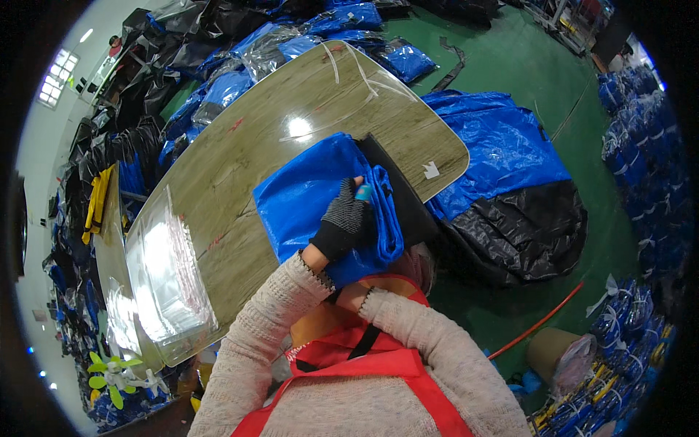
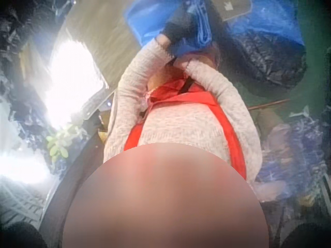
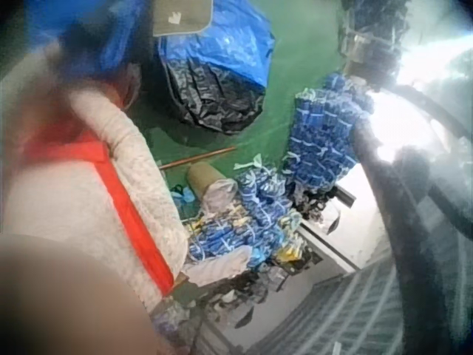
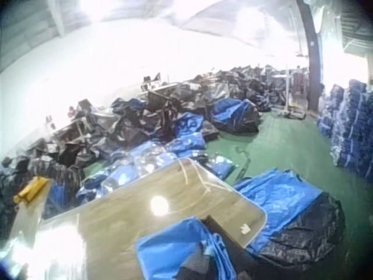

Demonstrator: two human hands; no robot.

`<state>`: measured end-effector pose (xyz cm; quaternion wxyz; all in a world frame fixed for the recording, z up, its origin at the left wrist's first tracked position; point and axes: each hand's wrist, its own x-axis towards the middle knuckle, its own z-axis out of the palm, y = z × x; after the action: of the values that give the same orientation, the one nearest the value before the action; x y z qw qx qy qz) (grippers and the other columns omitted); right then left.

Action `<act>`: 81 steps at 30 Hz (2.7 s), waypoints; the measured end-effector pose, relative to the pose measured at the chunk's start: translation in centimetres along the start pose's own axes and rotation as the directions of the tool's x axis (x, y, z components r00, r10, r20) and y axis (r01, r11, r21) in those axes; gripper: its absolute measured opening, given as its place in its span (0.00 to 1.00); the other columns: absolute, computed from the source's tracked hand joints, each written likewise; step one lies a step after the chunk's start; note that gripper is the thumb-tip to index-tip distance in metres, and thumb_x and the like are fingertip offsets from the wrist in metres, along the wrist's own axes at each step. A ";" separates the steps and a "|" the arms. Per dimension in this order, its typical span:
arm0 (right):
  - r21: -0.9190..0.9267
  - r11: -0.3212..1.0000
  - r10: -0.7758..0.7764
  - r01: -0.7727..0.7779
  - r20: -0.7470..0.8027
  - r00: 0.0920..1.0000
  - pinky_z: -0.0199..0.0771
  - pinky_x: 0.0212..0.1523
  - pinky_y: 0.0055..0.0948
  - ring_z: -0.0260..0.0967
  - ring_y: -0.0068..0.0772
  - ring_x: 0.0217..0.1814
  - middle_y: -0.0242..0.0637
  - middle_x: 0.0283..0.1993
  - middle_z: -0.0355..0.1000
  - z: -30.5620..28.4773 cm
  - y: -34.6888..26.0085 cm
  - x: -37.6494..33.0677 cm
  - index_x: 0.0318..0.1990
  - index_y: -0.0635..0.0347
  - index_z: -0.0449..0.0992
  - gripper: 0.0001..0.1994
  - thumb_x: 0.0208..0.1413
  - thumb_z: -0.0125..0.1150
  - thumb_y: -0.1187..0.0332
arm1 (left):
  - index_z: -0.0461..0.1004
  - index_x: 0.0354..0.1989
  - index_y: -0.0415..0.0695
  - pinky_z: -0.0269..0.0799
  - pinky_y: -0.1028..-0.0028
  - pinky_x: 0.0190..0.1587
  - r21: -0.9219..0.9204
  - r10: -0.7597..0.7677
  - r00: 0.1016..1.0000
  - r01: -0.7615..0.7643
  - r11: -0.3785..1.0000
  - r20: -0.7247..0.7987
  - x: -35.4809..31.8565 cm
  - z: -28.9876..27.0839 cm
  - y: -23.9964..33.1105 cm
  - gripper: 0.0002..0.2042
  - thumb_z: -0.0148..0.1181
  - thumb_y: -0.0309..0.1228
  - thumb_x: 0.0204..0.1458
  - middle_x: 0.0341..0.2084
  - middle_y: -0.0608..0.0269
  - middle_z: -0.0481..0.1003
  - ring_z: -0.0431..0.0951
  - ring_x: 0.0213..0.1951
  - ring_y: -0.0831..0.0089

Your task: The person repeatedly places blue and black plastic bags into clear plastic sleeves on a work table. They smooth the sleeves and handle the bags one at a time, then set the packaged items aside.

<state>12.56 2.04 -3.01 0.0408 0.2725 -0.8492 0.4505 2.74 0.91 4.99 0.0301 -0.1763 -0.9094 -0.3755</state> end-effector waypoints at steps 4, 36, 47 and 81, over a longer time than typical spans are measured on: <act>0.025 1.000 -0.025 0.018 0.293 0.956 0.54 0.65 0.49 0.62 0.55 0.61 0.54 0.57 0.66 -6.2 -2.1 -1.9 0.56 0.65 0.69 0.24 0.48 0.55 0.70 | 0.64 0.58 0.39 0.71 0.55 0.38 -0.267 -0.185 0.973 0.143 0.953 -0.137 -0.6 1.9 -2.2 0.19 0.46 0.33 0.61 0.34 0.38 0.76 0.77 0.36 0.42; 0.627 0.723 0.493 -0.289 -0.175 0.852 0.70 0.52 0.40 0.71 0.43 0.52 0.45 0.49 0.75 -18.6 7.0 -2.5 0.47 0.64 0.74 0.15 0.50 0.62 0.73 | 0.52 0.67 0.41 0.52 0.68 0.64 -0.869 -0.010 0.988 0.141 0.475 0.154 -8.1 -6.8 -9.8 0.36 0.55 0.49 0.56 0.63 0.53 0.59 0.59 0.63 0.66; 0.686 0.356 0.422 -0.634 0.487 0.764 0.68 0.55 0.33 0.69 0.35 0.54 0.39 0.55 0.70 -14.2 5.1 -0.5 0.58 0.64 0.68 0.22 0.58 0.59 0.64 | 0.75 0.39 0.38 0.71 0.67 0.38 -0.184 -0.474 0.880 0.466 0.865 -0.003 -20.0 -6.8 -12.4 0.18 0.61 0.43 0.53 0.30 0.52 0.79 0.77 0.32 0.64; 0.465 0.451 0.404 -0.762 0.656 0.638 0.70 0.55 0.29 0.69 0.29 0.53 0.39 0.54 0.72 -14.0 2.8 -3.4 0.59 0.66 0.67 0.30 0.50 0.68 0.60 | 0.65 0.60 0.44 0.41 0.51 0.69 0.194 0.411 0.896 -0.439 0.877 0.168 -8.5 -6.6 -8.4 0.31 0.49 0.53 0.54 0.61 0.48 0.62 0.57 0.65 0.52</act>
<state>11.58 15.72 2.07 -0.4295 0.0417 -0.6287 0.6469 7.24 -11.73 2.48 0.0764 -0.3899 -0.8852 -0.2419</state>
